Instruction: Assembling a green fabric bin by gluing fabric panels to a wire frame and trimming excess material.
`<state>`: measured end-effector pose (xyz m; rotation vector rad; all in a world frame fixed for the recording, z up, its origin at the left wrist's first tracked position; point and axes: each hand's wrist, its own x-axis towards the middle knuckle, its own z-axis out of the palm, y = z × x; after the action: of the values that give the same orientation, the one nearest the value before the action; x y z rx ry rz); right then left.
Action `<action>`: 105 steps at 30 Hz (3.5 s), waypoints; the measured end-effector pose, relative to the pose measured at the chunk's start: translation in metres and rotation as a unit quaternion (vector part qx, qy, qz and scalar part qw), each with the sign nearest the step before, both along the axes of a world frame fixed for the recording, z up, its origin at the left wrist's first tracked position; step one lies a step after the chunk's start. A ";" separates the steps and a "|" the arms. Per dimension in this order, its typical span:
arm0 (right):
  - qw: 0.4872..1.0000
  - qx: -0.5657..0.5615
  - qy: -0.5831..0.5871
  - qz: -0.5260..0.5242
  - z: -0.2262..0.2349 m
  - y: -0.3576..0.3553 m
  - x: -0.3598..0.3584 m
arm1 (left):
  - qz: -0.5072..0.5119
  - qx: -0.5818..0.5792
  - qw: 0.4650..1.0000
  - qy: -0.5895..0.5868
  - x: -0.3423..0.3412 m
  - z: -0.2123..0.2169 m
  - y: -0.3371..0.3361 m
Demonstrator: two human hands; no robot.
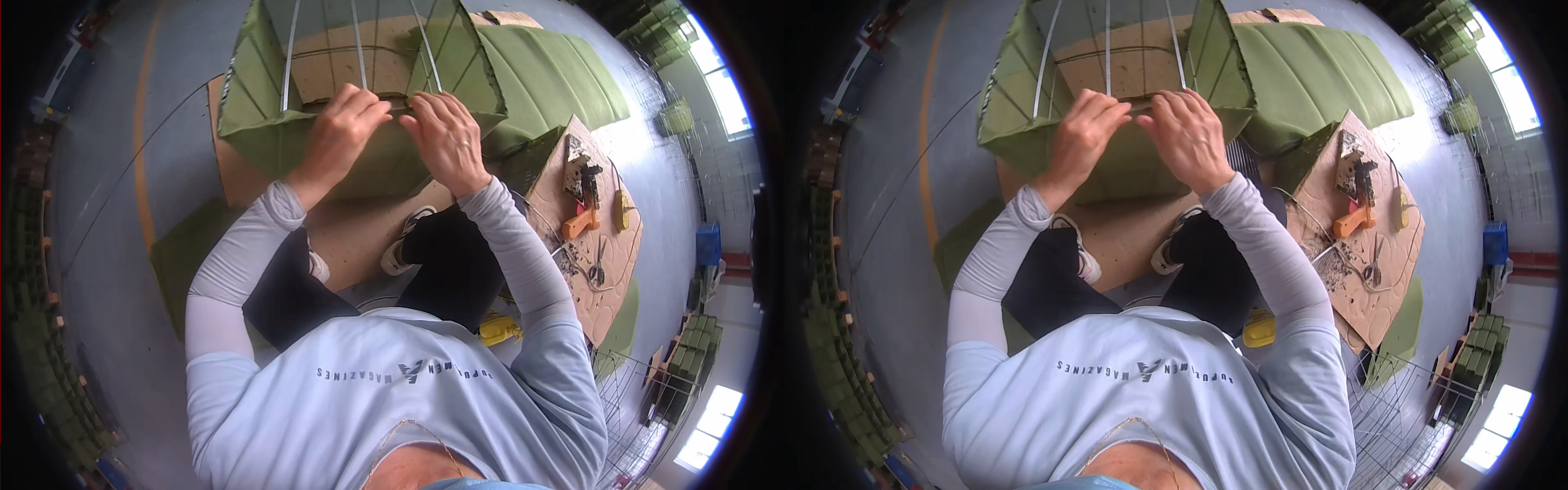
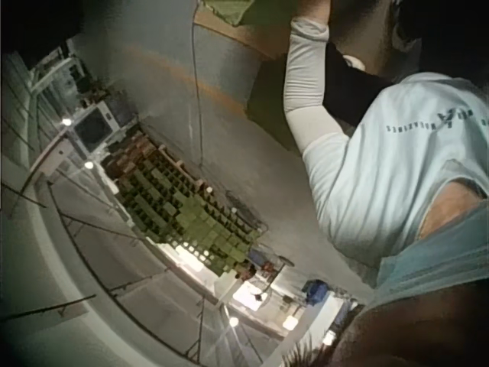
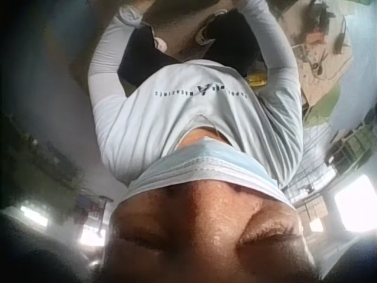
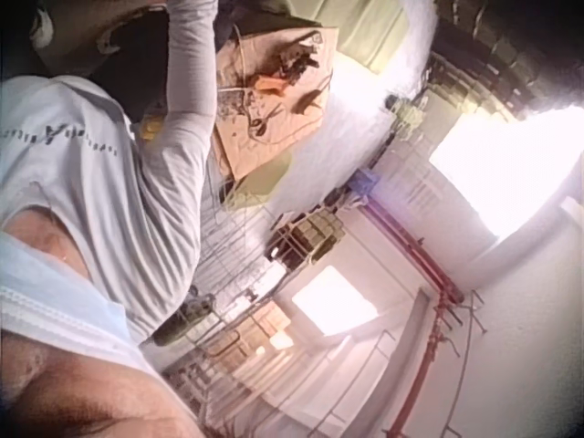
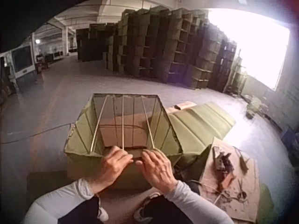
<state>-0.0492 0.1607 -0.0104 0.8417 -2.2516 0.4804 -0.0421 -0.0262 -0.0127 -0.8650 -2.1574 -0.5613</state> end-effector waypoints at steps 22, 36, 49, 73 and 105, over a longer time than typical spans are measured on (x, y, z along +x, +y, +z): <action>0.997 0.036 0.066 -0.012 -0.017 0.058 -0.023 | 0.039 -0.068 0.996 -0.049 -0.009 -0.004 0.039; 0.973 0.221 0.001 -0.066 -0.009 0.060 -0.064 | -0.040 -0.032 0.997 -0.065 -0.044 0.029 0.002; 0.997 0.016 0.050 0.048 -0.011 -0.021 -0.039 | 0.049 0.002 0.998 -0.029 -0.001 0.008 -0.054; 0.970 -0.009 0.012 0.245 -0.006 0.004 0.002 | 0.133 0.005 0.990 0.050 0.095 -0.008 -0.017; 0.972 -0.106 -0.035 0.206 -0.016 -0.059 0.018 | 0.036 -0.047 0.995 -0.083 0.078 0.016 -0.034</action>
<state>-0.0312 0.1014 -0.0259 1.1977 -2.0378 0.9360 0.0361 -0.0602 0.0033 -0.8114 -2.3719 -0.5148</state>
